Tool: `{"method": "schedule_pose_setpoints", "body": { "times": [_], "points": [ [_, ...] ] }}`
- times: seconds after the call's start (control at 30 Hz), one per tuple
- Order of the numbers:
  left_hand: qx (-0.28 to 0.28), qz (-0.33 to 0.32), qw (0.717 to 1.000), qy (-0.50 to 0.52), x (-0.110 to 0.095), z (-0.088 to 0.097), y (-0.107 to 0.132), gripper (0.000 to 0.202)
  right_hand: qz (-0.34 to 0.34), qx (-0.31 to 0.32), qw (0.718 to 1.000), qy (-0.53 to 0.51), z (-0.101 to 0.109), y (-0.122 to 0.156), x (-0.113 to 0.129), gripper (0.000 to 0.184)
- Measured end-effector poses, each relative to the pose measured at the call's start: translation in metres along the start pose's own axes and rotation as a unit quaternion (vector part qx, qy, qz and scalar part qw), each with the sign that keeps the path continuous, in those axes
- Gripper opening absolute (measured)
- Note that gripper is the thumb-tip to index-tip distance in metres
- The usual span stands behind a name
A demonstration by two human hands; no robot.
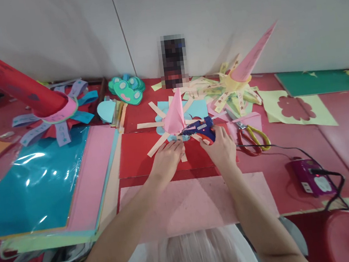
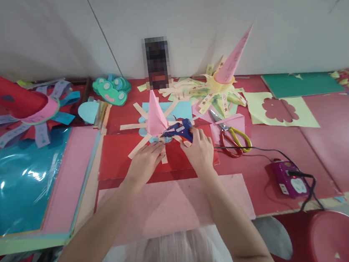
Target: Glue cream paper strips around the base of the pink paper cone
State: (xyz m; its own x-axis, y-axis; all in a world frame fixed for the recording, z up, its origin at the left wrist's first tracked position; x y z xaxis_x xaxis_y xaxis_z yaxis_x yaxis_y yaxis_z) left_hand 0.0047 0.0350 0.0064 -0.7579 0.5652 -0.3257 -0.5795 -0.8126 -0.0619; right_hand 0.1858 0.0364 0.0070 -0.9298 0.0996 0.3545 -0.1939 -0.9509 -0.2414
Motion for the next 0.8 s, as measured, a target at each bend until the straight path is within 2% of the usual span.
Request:
{"method": "schedule_pose_setpoints", "body": {
  "times": [0.2, 0.43, 0.8],
  "points": [
    [0.007, 0.004, 1.000, -0.001, 0.0022, -0.0008, 0.0000, 0.026, 0.039, -0.014, 0.999, 0.010, -0.0017, 0.0001, 0.0044, 0.029],
    [0.027, 0.011, 1.000, -0.005, -0.0002, 0.0030, -0.0014, 0.025, 0.040, -0.023, 0.999, 0.017, 0.0000, 0.0014, 0.0059, 0.028],
    [0.027, 0.015, 0.999, -0.012, -0.0016, 0.0034, -0.0022, 0.023, 0.053, -0.038, 0.998, 0.026, 0.0051, 0.0027, 0.0069, 0.027]
  ]
}}
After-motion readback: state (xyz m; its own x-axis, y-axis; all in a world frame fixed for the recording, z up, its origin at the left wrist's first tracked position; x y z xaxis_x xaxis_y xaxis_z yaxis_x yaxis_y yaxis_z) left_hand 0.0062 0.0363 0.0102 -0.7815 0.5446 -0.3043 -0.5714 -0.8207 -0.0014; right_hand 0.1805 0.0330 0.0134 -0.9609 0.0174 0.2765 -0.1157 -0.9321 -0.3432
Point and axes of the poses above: each hand's wrist, its own y-axis away from the middle knuckle, its own z-axis out of the back of the hand, x = y × z, the point moved 3 cm from there along -y, towards the middle knuckle, and after that the axes turned 5 degrees about x, right-handed, at the moved point
